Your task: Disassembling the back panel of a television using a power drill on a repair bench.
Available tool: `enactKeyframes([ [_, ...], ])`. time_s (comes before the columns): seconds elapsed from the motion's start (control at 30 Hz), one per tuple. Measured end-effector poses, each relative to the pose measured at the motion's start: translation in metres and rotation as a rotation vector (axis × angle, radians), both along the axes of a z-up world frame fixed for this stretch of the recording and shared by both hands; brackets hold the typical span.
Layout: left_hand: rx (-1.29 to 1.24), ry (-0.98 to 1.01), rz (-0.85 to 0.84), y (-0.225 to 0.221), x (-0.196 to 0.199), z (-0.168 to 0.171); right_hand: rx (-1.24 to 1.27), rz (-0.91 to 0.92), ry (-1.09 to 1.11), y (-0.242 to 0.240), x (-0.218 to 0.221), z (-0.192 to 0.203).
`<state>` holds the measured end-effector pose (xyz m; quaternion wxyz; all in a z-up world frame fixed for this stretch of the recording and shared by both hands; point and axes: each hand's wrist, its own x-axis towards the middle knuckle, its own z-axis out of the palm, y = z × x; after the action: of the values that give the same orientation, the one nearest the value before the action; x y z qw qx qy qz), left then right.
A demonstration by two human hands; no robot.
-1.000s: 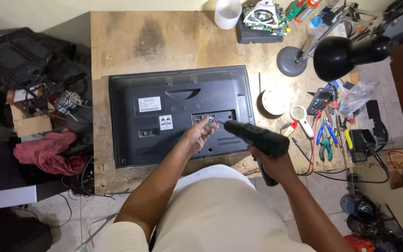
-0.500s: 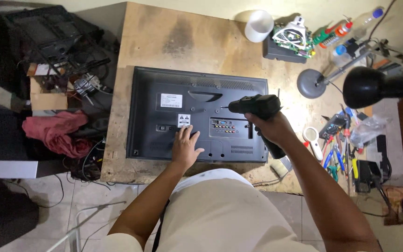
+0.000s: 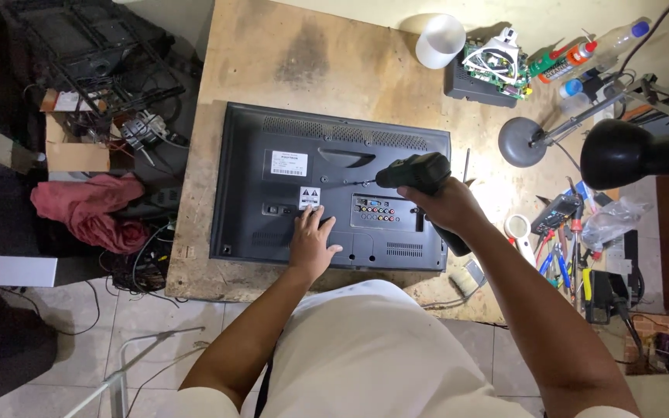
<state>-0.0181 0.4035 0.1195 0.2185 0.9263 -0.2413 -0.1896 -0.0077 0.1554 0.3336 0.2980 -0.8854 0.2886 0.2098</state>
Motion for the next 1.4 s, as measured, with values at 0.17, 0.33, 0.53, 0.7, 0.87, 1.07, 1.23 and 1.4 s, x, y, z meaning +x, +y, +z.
enactKeyframes([
  [0.17,0.000,0.018,-0.004,-0.001,0.001,0.002,-0.026,0.023,0.021,0.000,0.003,0.002],
  [0.33,0.005,0.025,-0.005,0.000,0.002,0.001,-0.060,0.047,0.059,-0.002,0.011,-0.003],
  [0.53,0.042,0.039,-0.027,-0.002,0.004,-0.002,-0.121,0.221,0.149,0.021,0.036,0.039],
  [0.7,0.074,0.047,-0.037,-0.002,0.004,-0.007,-0.168,0.294,0.193,0.023,0.046,0.041],
  [0.87,0.109,0.071,-0.039,-0.003,0.005,-0.006,-0.138,0.241,0.192,0.023,0.041,0.040],
  [1.07,0.129,0.087,-0.045,-0.005,0.006,-0.006,-0.130,0.239,0.201,0.022,0.035,0.034],
  [1.23,0.139,0.078,-0.041,-0.006,0.007,-0.002,-0.143,0.238,0.191,0.022,0.038,0.030],
  [1.4,0.119,0.081,-0.030,-0.005,0.004,-0.001,-0.133,0.218,0.190,0.028,0.037,0.039],
])
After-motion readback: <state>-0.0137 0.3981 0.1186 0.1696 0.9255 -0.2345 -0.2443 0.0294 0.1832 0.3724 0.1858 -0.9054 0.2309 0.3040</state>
